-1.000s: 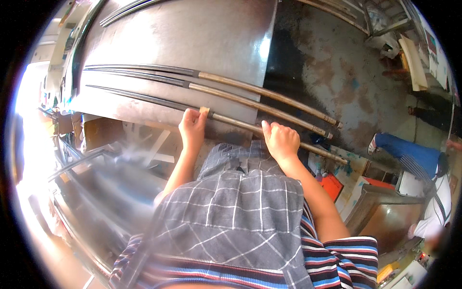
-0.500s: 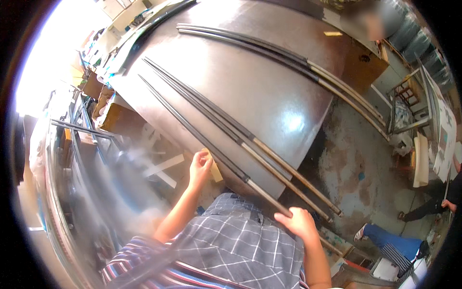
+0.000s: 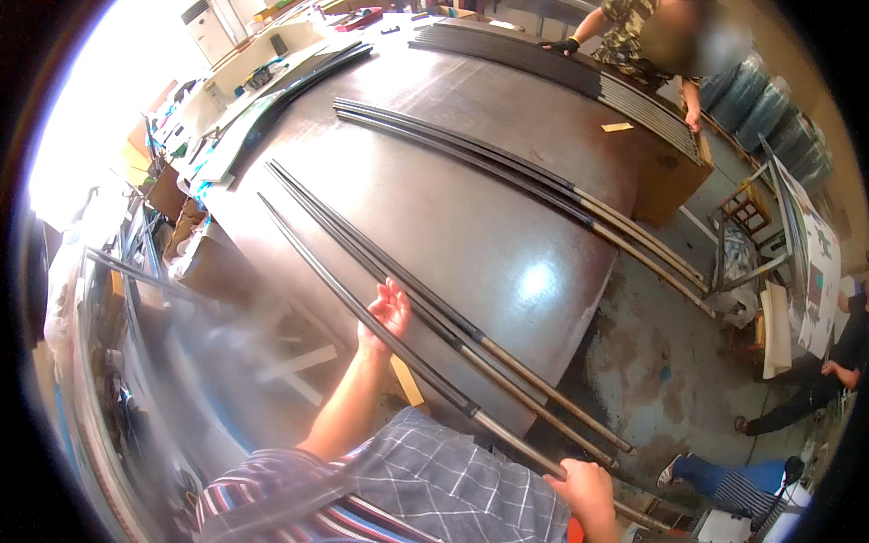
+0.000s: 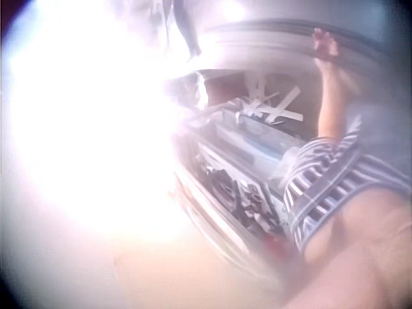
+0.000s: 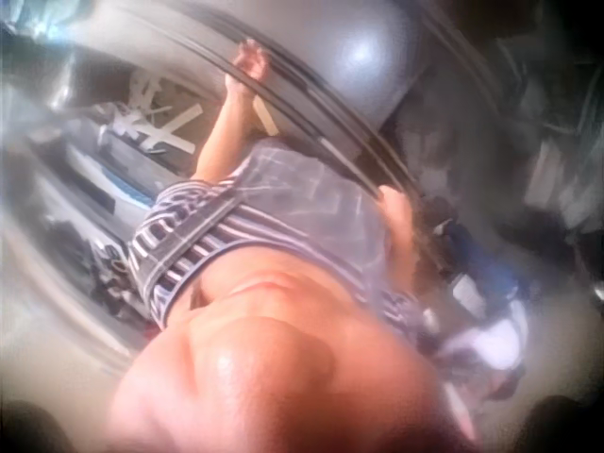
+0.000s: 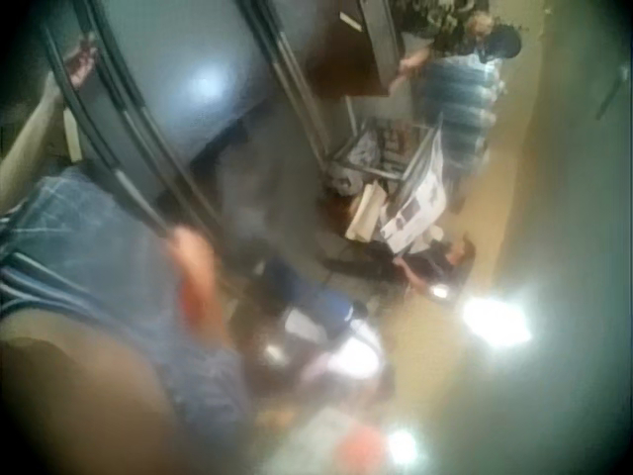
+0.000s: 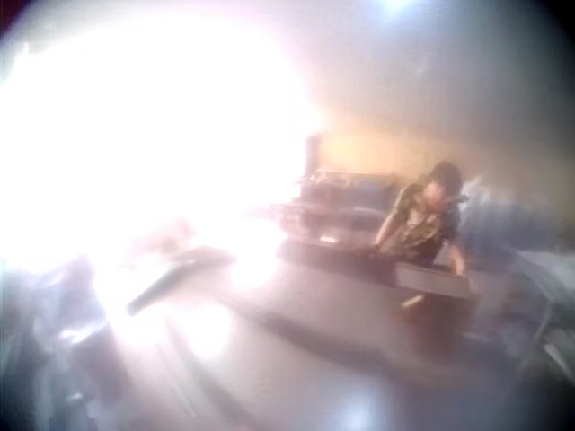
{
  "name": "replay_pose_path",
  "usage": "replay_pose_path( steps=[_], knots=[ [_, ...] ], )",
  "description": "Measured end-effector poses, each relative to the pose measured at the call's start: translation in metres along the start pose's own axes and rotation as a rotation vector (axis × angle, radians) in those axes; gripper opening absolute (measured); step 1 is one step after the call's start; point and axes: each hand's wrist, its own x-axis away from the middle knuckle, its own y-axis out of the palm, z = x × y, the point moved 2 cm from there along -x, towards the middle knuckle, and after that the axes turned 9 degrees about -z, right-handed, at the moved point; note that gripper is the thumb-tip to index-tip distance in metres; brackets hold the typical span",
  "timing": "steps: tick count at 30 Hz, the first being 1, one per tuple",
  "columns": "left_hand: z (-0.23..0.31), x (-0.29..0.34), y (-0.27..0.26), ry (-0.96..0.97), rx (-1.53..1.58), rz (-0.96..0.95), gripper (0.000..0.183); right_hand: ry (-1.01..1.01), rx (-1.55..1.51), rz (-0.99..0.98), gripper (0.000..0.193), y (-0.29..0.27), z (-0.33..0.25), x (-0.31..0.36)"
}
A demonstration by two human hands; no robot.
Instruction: The person attaches black caps and adhesive strips to long metal rods by hand, then places a printed green panel over the assembled components on a workstation.
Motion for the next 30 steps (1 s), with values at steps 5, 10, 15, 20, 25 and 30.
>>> replay_pose_path(
  steps=[5,10,15,20,25,30],
  knots=[
    [-0.011,0.009,0.004,-0.112,0.076,-0.119,0.024,0.022,0.033,0.151,0.036,0.051,0.029,-0.019],
    [-0.042,-0.037,0.042,-0.133,-0.026,-0.163,0.023,0.014,-0.151,0.179,0.029,0.033,0.014,-0.029],
    [-0.06,-0.127,0.04,-0.248,0.082,-0.26,0.021,0.032,-0.182,0.401,0.03,-0.021,-0.008,-0.065],
    [-0.068,-0.184,0.001,-0.245,0.116,-0.241,0.02,0.071,-0.115,0.419,0.03,-0.054,0.008,-0.095],
    [-0.063,-0.205,-0.036,-0.159,0.098,-0.222,0.021,0.057,-0.077,0.396,0.031,-0.081,0.026,-0.121],
    [-0.04,-0.217,-0.068,-0.058,-0.043,-0.098,0.02,0.028,-0.037,0.323,0.027,-0.101,0.04,-0.15]
  ],
)
